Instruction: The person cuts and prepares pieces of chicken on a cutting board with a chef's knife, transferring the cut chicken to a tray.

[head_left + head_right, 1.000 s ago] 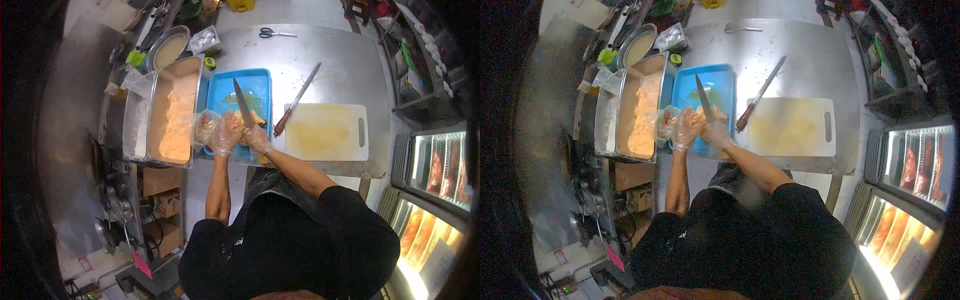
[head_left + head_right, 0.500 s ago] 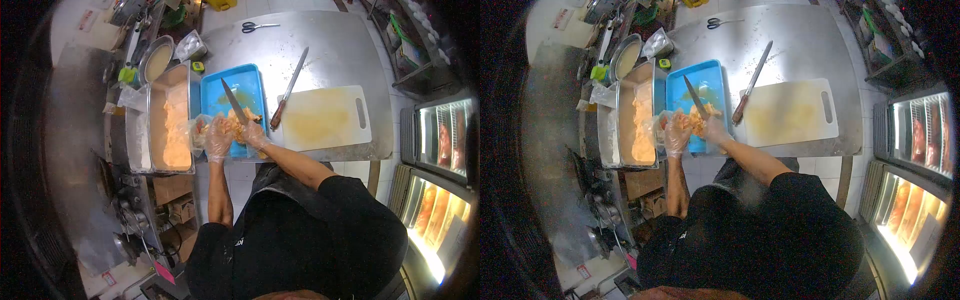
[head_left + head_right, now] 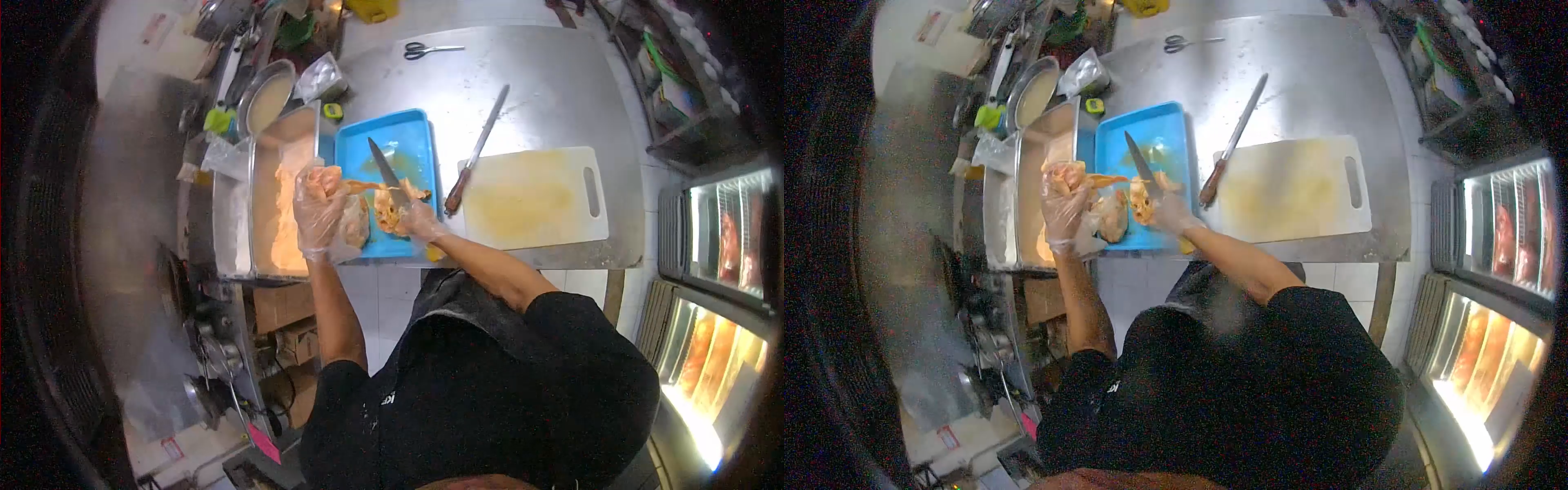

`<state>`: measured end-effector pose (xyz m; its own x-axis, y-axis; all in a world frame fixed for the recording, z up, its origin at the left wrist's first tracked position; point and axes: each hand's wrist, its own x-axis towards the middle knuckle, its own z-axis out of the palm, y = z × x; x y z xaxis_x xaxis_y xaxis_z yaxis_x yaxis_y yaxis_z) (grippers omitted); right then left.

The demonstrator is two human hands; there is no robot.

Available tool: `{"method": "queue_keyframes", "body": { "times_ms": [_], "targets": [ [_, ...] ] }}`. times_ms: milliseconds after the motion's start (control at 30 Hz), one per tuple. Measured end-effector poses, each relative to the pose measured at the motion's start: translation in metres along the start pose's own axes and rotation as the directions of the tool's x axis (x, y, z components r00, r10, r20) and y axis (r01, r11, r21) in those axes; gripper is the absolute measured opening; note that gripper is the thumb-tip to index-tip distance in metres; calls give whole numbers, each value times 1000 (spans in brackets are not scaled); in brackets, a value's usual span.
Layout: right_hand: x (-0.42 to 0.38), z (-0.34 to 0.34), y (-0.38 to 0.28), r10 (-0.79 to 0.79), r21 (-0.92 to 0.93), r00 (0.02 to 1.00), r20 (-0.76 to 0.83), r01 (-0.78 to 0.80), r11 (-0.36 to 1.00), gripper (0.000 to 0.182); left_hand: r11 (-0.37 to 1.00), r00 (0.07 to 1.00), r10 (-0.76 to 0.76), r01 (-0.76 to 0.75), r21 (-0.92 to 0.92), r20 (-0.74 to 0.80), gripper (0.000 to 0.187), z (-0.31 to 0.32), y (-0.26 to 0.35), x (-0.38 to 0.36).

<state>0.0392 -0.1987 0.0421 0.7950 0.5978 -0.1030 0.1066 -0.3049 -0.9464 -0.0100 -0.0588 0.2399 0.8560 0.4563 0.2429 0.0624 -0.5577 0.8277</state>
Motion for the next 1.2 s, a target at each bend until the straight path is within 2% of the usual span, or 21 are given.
{"method": "queue_keyframes", "body": {
  "times_ms": [67, 133, 167, 200, 267, 300, 367, 433, 467, 533, 567, 633, 667, 767, 800, 867, 900, 967, 1067, 1133, 1200],
  "targets": [
    [-6, -29, -12, 54, -50, 998, 39, -52, 997, 42, 962, 996, -51, 70, -264, 77, 40, 21, 22, -3],
    [-9, -78, -22, 296, -155, 939, 173, -271, 950, 39, 929, 982, -75, 132, -345, 173, 38, 52, 25, -5],
    [-12, -90, -3, 251, -152, 962, 103, -234, 960, 40, 953, 975, -68, 127, -276, 211, 35, 70, 18, -3],
    [-19, -106, 18, 201, -156, 979, 31, -194, 969, 41, 940, 951, -96, 184, -289, 295, 32, 91, 18, -2],
    [-64, -151, 39, 1, -32, 990, -143, -6, 999, 41, 910, 881, -131, 289, -296, 455, 27, 137, 24, -3],
    [-87, -169, 56, -98, 22, 963, -253, 107, 994, 41, 841, 851, -136, 369, -395, 507, 25, 158, 29, -8],
    [-123, -197, 144, -378, -460, 869, -320, 206, 864, 41, 654, 782, -121, 526, -543, 611, 23, 200, 34, -18],
    [-151, -229, 153, -216, -744, 937, -277, -67, 664, 36, 737, 685, -115, 544, -400, 719, 30, 246, 10, -25],
    [-164, -243, 110, 87, -571, 924, -372, -302, 763, 34, 778, 634, -116, 537, -327, 765, 34, 268, -8, -32],
    [-189, -249, 101, 418, -314, 798, -435, -569, 760, 30, 981, 780, -33, 146, -131, 625, 37, 304, -62, -61],
    [-197, -246, 130, 443, -265, 765, -468, -599, 755, 29, 998, 833, 48, -58, 1, 551, 39, 315, -72, -68],
    [-208, -248, 142, 400, -304, 749, -528, -606, 735, 26, 987, 909, -23, -46, 154, 416, 39, 316, -59, -71],
    [-217, -243, 148, 336, -388, 768, -545, -587, 711, 25, 971, 938, -61, -23, 239, 341, 39, 312, -56, -74],
    [-223, -221, 132, 22, -607, 827, -562, -430, 668, 23, 921, 913, 146, -266, 285, 380, 36, 301, -52, -73],
    [-222, -215, 127, -103, -672, 829, -550, -366, 643, 22, 908, 897, 136, -283, 309, 421, 35, 297, -43, -73],
    [-213, -203, 140, -81, -556, 849, -523, -267, 787, 29, 879, 856, 113, -323, 351, 504, 32, 290, -27, -72],
    [-207, -197, 145, -74, -486, 857, -509, -216, 847, 34, 882, 876, 97, -296, 368, 472, 29, 295, -33, -73],
    [-197, -186, 146, -303, -636, 857, -418, -38, 771, 35, 886, 910, 65, -242, 395, 410, 23, 312, -51, -74],
    [-176, -179, 142, -110, -596, 924, -366, -142, 790, 37, 870, 907, -23, -189, 455, 420, 19, 307, -36, -67],
    [-168, -180, 139, 74, -593, 939, -335, -271, 758, 36, 874, 938, -5, -165, 458, 347, 20, 313, -43, -67],
    [-169, -174, 150, -25, -646, 943, -333, -208, 735, 35, 878, 939, -24, -144, 457, 342, 22, 318, -46, -68]
  ]
}}
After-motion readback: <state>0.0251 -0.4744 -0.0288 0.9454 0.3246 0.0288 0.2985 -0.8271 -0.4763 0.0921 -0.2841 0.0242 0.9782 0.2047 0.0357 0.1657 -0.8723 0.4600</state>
